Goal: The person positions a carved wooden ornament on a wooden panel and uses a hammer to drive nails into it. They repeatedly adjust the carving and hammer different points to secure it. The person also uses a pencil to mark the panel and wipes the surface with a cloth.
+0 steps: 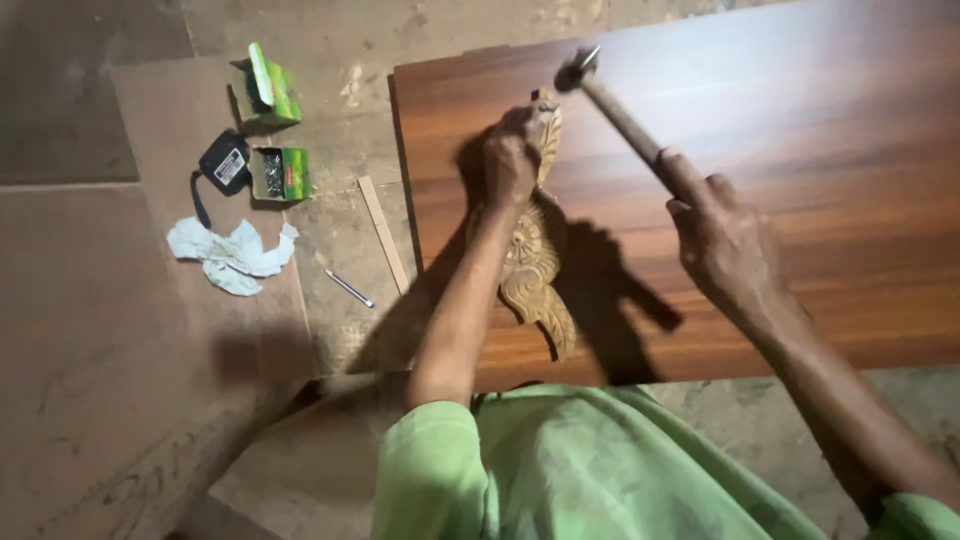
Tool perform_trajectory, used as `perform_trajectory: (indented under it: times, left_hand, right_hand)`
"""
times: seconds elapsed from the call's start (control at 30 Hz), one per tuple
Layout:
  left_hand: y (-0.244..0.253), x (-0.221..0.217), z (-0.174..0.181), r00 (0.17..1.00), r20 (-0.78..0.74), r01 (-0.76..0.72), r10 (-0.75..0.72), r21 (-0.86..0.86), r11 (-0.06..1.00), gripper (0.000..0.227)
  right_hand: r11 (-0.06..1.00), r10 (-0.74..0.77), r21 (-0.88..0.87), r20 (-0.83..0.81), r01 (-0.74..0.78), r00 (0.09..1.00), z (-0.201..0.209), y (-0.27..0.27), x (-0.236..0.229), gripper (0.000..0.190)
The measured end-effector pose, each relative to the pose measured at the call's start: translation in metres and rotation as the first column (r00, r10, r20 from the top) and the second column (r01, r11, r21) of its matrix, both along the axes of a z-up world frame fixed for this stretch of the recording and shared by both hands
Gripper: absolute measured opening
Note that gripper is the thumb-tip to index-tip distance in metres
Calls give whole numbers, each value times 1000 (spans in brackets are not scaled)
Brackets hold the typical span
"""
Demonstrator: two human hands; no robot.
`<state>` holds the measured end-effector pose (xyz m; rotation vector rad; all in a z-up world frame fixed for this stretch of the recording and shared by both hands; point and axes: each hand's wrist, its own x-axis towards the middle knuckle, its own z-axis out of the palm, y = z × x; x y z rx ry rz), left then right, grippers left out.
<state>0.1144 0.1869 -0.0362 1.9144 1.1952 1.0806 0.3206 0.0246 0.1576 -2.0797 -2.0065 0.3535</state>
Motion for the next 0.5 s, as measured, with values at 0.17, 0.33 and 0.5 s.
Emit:
perform_trajectory:
  times: [0.17, 0.33, 0.5]
  left_hand:
    - [8, 6, 19, 997, 74, -7, 8, -18, 1000, 24]
    - [14, 13, 7, 999, 8, -35, 34, 67, 997, 19]
    - [13, 9, 5, 994, -94, -52, 49, -32, 998, 24]
  right_hand:
    - [933, 37, 356, -232, 50, 972, 13, -6, 20, 41]
    - [995, 6, 103, -80, 3, 997, 13, 12, 8, 40]
    - [986, 28, -165, 162, 0, 986, 9, 19, -5, 54]
